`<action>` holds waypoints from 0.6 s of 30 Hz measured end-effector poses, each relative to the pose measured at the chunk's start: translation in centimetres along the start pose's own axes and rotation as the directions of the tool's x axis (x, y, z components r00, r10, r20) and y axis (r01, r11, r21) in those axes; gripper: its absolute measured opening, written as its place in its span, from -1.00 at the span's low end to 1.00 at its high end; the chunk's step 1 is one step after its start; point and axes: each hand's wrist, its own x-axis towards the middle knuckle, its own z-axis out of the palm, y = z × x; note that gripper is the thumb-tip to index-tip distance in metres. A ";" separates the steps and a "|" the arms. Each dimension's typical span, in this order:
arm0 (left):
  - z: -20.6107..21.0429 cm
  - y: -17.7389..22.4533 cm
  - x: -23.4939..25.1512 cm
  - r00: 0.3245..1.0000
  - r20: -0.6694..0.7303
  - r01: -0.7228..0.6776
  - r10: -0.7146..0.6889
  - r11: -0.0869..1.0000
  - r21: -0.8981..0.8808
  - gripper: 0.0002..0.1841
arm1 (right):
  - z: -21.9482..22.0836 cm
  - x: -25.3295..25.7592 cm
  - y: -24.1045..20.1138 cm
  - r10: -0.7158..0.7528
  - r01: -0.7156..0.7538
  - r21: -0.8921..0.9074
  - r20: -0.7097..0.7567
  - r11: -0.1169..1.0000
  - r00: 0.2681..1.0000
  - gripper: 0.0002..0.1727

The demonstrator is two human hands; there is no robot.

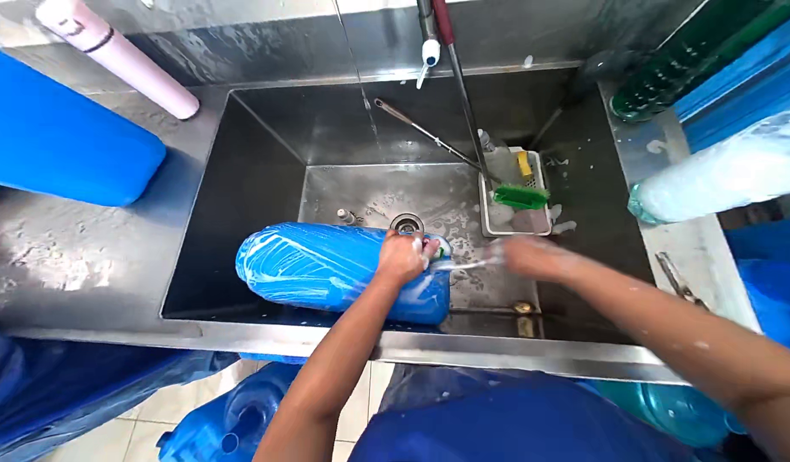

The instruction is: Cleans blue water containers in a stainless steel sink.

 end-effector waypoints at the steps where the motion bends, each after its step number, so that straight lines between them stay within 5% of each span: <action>1: 0.3 -0.2 0.0 0.999 -0.035 -0.016 0.016 1.000 0.000 -0.43 | 1.0 0.9 -1.9 0.003 -0.003 -0.031 0.006 1.000 1.000 -0.59; 5: 1.4 -1.6 -0.4 0.977 -0.105 -0.183 0.186 0.982 0.034 -0.54 | 3.2 1.6 1.0 0.091 -0.084 0.080 -0.087 0.993 0.992 -0.54; 8: 1.4 -1.1 -0.5 0.984 -0.102 -0.147 0.148 0.989 0.016 -0.53 | 1.3 -1.9 5.7 0.228 -0.224 0.042 -0.125 0.974 0.966 -0.56; 13: 0.6 -0.4 -0.2 0.995 -0.088 -0.049 0.047 0.998 -0.028 -0.53 | -0.3 4.7 -2.4 -0.135 0.121 -0.200 -0.060 0.972 0.989 -0.71; 16: 0.8 -0.9 0.5 0.988 -0.137 -0.072 0.070 0.997 -0.013 -0.57 | -3.4 8.1 4.2 -0.215 0.172 -0.205 -0.208 0.963 0.954 -0.75; 18: 1.3 -1.0 0.2 0.981 -0.169 -0.101 0.097 0.995 -0.018 -0.58 | -5.0 7.3 6.9 -0.145 0.105 -0.179 -0.231 0.978 0.962 -0.76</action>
